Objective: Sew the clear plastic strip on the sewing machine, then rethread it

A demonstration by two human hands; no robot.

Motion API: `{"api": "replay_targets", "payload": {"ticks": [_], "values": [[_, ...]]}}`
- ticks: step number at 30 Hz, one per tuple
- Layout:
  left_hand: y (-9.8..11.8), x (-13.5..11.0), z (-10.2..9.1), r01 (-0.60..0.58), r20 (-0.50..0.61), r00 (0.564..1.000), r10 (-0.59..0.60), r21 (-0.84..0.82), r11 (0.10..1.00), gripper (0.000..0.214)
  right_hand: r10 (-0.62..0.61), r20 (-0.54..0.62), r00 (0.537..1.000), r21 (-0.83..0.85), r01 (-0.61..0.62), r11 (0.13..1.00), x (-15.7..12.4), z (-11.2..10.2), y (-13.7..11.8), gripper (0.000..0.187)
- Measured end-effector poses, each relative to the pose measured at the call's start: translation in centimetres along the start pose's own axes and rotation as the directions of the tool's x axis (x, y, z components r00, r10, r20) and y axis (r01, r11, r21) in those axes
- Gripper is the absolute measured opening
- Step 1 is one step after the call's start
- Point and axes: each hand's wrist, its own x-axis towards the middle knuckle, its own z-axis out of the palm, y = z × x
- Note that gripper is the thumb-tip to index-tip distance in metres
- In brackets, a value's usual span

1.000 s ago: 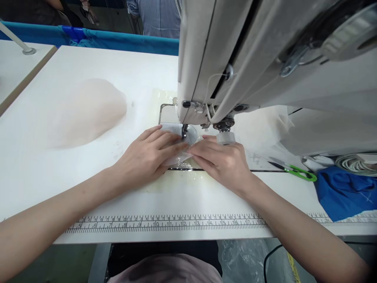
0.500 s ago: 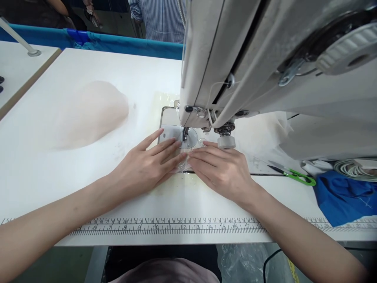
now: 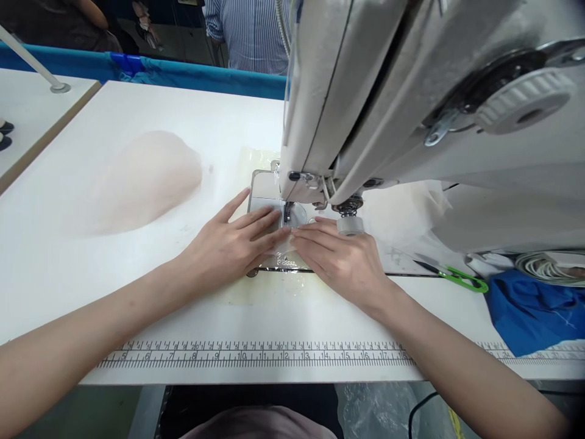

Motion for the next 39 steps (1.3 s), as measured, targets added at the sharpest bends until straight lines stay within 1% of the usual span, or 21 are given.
{"api": "replay_targets", "payload": {"ticks": [3, 5, 7, 9, 16, 21, 26, 31, 35, 39], "values": [[0.1, -0.1, 0.1, 0.001, -0.02, 1.0, -0.001, 0.026, 1.0, 0.037, -0.019, -0.023, 1.0, -0.026, 0.019, 0.999, -0.1, 0.1, 0.0, 0.013], [0.5, -0.3, -0.1, -0.019, -0.043, 0.999, 0.021, 0.045, 0.999, 0.035, -0.049, -0.03, 0.998, -0.04, 0.048, 0.998, -0.2, 0.1, 0.0, 0.013], [0.9, -0.5, -0.3, -0.041, -0.081, 0.996, 0.045, 0.05, 0.998, 0.032, -0.06, -0.022, 0.998, -0.04, 0.059, 0.997, -0.4, 0.0, -0.1, 0.014], [1.1, -0.6, -0.4, -0.046, -0.097, 0.994, 0.049, 0.038, 0.998, 0.031, -0.052, -0.003, 0.999, -0.036, 0.052, 0.998, -0.4, -0.2, -0.3, 0.016], [0.7, -0.6, -0.4, -0.038, -0.084, 0.996, 0.036, -0.015, 0.999, 0.033, -0.041, 0.037, 0.998, -0.034, 0.042, 0.999, -0.5, -0.4, -0.4, 0.02], [0.5, -0.6, -0.3, -0.032, -0.067, 0.997, 0.029, -0.035, 0.999, 0.034, -0.05, 0.034, 0.998, -0.067, 0.052, 0.996, -0.5, -0.3, -0.2, 0.019], [0.3, -0.5, -0.1, -0.034, -0.08, 0.996, 0.029, -0.056, 0.998, 0.034, -0.04, 0.039, 0.998, -0.063, 0.043, 0.997, -0.4, -0.3, -0.1, 0.02], [0.1, -0.4, 0.1, -0.02, -0.079, 0.997, 0.015, -0.057, 0.998, 0.034, -0.021, 0.04, 0.999, -0.061, 0.024, 0.998, -0.4, -0.1, -0.1, 0.021], [-0.1, -0.2, 0.1, -0.028, -0.101, 0.995, 0.023, -0.051, 0.998, 0.033, -0.02, 0.038, 0.999, -0.066, 0.022, 0.998, -0.4, 0.0, 0.0, 0.022], [-0.1, 0.0, 0.2, -0.015, -0.085, 0.996, 0.012, -0.035, 0.999, 0.032, 0.005, 0.057, 0.998, -0.056, -0.002, 0.998, -0.4, 0.1, 0.1, 0.023]]}}
